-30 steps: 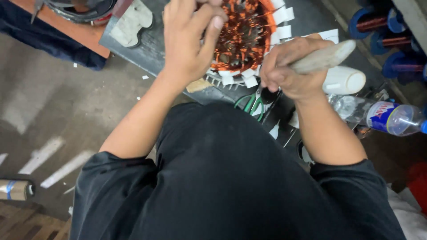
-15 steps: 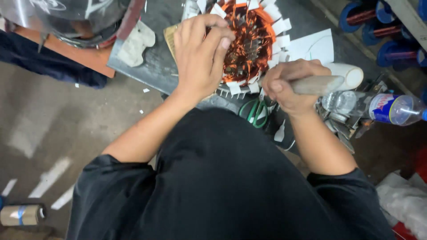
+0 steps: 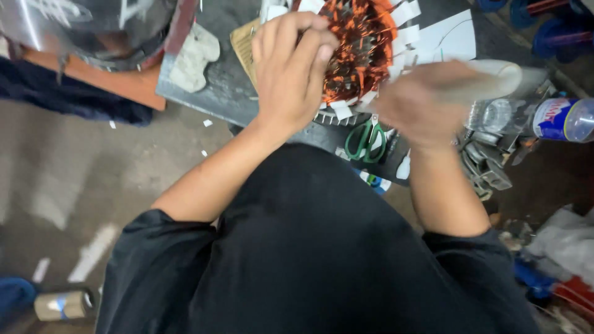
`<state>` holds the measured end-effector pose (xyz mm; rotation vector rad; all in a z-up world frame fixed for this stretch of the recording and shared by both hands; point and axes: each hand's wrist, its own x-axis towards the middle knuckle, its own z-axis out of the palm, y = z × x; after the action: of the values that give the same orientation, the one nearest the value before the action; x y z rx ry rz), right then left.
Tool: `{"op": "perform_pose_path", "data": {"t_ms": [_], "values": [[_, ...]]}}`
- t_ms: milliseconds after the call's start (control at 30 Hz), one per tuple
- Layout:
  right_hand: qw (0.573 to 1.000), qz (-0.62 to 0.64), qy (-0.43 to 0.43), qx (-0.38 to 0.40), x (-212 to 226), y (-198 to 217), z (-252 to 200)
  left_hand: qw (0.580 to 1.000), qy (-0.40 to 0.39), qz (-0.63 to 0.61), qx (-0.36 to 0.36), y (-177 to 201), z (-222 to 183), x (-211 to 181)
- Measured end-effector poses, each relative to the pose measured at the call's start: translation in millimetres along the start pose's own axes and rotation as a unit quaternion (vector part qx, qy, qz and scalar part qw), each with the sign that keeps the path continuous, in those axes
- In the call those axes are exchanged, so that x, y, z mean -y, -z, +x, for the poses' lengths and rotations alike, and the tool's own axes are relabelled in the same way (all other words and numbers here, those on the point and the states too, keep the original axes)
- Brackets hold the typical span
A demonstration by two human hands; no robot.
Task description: Winding and insulating copper coils in an electric motor stator using scissors and a mallet.
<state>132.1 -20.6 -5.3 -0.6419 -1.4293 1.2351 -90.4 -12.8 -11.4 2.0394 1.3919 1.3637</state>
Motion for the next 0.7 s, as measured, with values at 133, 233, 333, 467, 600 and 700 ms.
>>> {"op": "perform_pose_path", "data": {"t_ms": [133,233,333,467,600,700], "values": [[0.991,0.055,0.100,0.066,49,57,-17,0.999,-0.043,-0.023,0.021,11,3,-5],[0.992,0.038,0.105,0.054,58,41,1,0.991,-0.120,-0.001,0.058,10,1,-13],[0.983,0.067,0.161,0.053,49,41,10,0.962,-0.214,0.107,0.133,3,-6,-30],[0.984,0.095,0.136,0.061,40,32,21,0.933,-0.243,0.193,0.182,-23,-4,-33],[0.983,0.151,0.054,0.088,27,35,31,0.964,-0.181,0.092,0.172,-28,-1,-28],[0.981,0.156,0.016,0.117,27,28,42,0.968,-0.155,0.074,0.182,-26,-1,-26]]}}
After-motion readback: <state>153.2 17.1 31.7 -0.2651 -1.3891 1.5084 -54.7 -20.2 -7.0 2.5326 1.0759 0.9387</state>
